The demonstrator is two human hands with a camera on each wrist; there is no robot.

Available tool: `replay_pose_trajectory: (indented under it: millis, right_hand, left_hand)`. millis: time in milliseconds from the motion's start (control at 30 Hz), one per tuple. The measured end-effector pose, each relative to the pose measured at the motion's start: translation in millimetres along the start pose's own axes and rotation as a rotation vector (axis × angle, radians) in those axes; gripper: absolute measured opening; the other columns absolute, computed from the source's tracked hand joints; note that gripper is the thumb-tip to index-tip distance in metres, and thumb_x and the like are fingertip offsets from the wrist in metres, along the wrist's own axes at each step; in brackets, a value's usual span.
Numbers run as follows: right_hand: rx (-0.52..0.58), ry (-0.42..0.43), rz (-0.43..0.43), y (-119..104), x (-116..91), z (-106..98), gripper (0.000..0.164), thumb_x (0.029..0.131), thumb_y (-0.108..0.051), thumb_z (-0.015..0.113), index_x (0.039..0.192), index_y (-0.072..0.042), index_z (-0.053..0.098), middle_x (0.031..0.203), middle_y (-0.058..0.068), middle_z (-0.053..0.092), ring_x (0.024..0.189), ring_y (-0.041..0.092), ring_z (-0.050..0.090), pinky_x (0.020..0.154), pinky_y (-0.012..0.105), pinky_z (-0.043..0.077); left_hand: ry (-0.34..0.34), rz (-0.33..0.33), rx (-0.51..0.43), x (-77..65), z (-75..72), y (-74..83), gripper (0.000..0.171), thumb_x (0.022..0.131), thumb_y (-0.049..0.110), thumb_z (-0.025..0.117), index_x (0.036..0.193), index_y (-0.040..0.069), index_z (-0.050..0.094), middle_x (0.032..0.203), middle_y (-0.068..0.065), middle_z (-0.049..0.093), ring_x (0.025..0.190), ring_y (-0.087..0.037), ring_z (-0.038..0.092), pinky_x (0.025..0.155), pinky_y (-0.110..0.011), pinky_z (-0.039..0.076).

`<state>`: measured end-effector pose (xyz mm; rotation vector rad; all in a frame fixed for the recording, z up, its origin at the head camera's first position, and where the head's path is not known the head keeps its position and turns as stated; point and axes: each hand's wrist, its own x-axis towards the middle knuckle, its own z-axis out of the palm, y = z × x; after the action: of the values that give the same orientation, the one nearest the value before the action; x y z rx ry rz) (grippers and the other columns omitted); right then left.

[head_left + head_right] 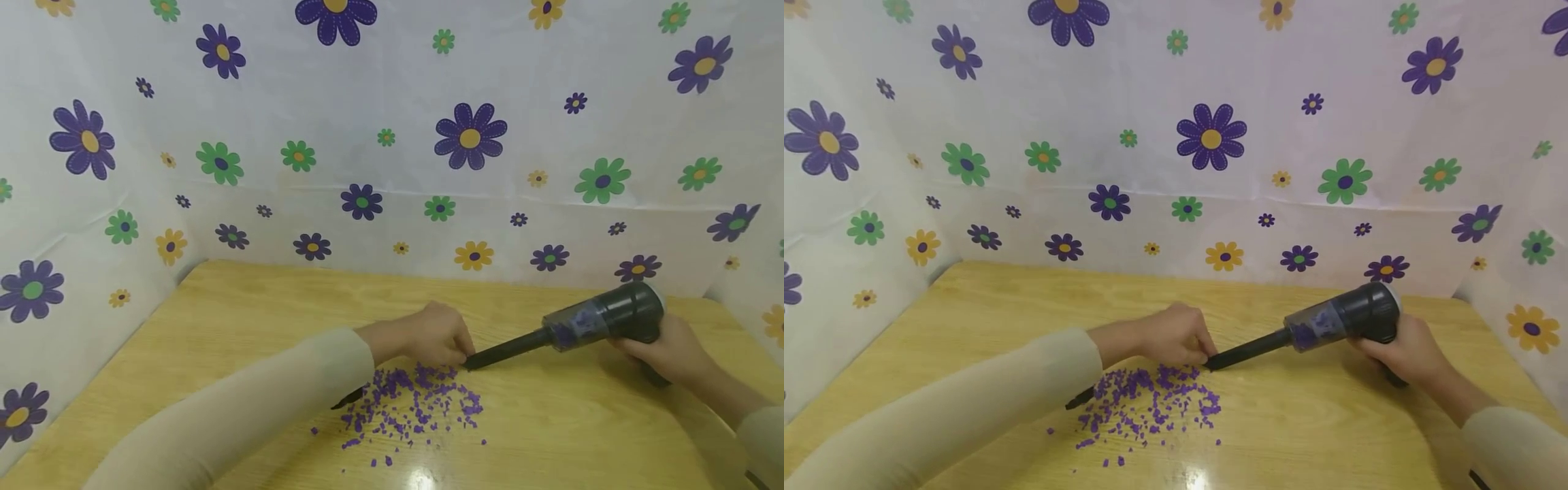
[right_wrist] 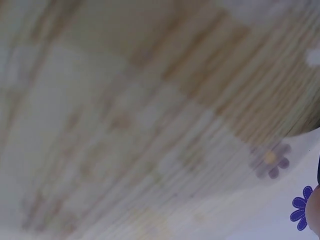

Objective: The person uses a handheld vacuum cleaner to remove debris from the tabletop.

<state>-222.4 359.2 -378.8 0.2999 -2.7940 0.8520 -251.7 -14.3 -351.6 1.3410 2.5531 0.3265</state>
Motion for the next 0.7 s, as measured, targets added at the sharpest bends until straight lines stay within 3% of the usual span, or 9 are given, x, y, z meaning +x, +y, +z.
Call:
replay_pose_trajectory:
  millis: [67, 200, 300, 533, 700]
  right_hand:
    - [0.001, 0.003, -0.003, 0, -4, 1, 0.024, 0.076, -0.023, 0.075, 0.072, -0.006, 0.058, 0.048, -0.005, 0.054, 0.049, 0.004, 0.049, 0.053, 0.022, 0.037]
    - [-0.014, 0.015, -0.013, -2, -2, 0, 0.026, 0.075, -0.024, 0.076, 0.076, -0.004, 0.059, 0.05, -0.004, 0.054, 0.051, 0.003, 0.047, 0.053, 0.023, 0.037]
    - [-0.022, 0.008, -0.002, 0, -3, -1, 0.029, 0.074, -0.024, 0.076, 0.08, -0.001, 0.06, 0.052, -0.002, 0.055, 0.053, 0.003, 0.046, 0.053, 0.023, 0.036]
    - [-0.002, 0.017, -0.006, -1, -7, -3, 0.025, 0.076, -0.024, 0.075, 0.064, -0.009, 0.058, 0.047, -0.007, 0.054, 0.052, 0.003, 0.048, 0.056, 0.021, 0.035]
    - [-0.048, 0.061, 0.008, 7, -14, -12, 0.028, 0.072, -0.024, 0.077, 0.074, -0.002, 0.061, 0.053, 0.0, 0.056, 0.053, 0.002, 0.045, 0.052, 0.023, 0.036]
  left_hand:
    - [0.019, -0.034, -0.003, -0.4, 3.8, 3.1, 0.014, 0.086, 0.023, 0.065, 0.098, 0.023, 0.074, 0.098, 0.011, 0.072, 0.093, -0.002, 0.064, 0.102, -0.036, 0.038]
    - [0.039, -0.086, -0.003, -0.6, 1.9, 5.1, 0.011, 0.085, 0.026, 0.067, 0.094, 0.026, 0.074, 0.092, 0.016, 0.071, 0.089, 0.0, 0.062, 0.103, -0.043, 0.031]
    - [0.035, -0.102, -0.023, -1.6, 1.2, 7.1, 0.011, 0.085, 0.026, 0.067, 0.094, 0.026, 0.073, 0.091, 0.016, 0.071, 0.087, 0.001, 0.061, 0.099, -0.041, 0.029]
    - [0.047, -0.1, -0.003, 0.7, -0.4, 9.7, 0.013, 0.085, 0.026, 0.067, 0.097, 0.026, 0.073, 0.095, 0.015, 0.071, 0.089, 0.001, 0.061, 0.095, -0.038, 0.03]
    - [0.042, -0.068, 0.011, 15.5, 2.1, 14.1, 0.011, 0.084, 0.027, 0.068, 0.094, 0.026, 0.072, 0.092, 0.016, 0.07, 0.087, 0.001, 0.059, 0.087, -0.031, 0.028]
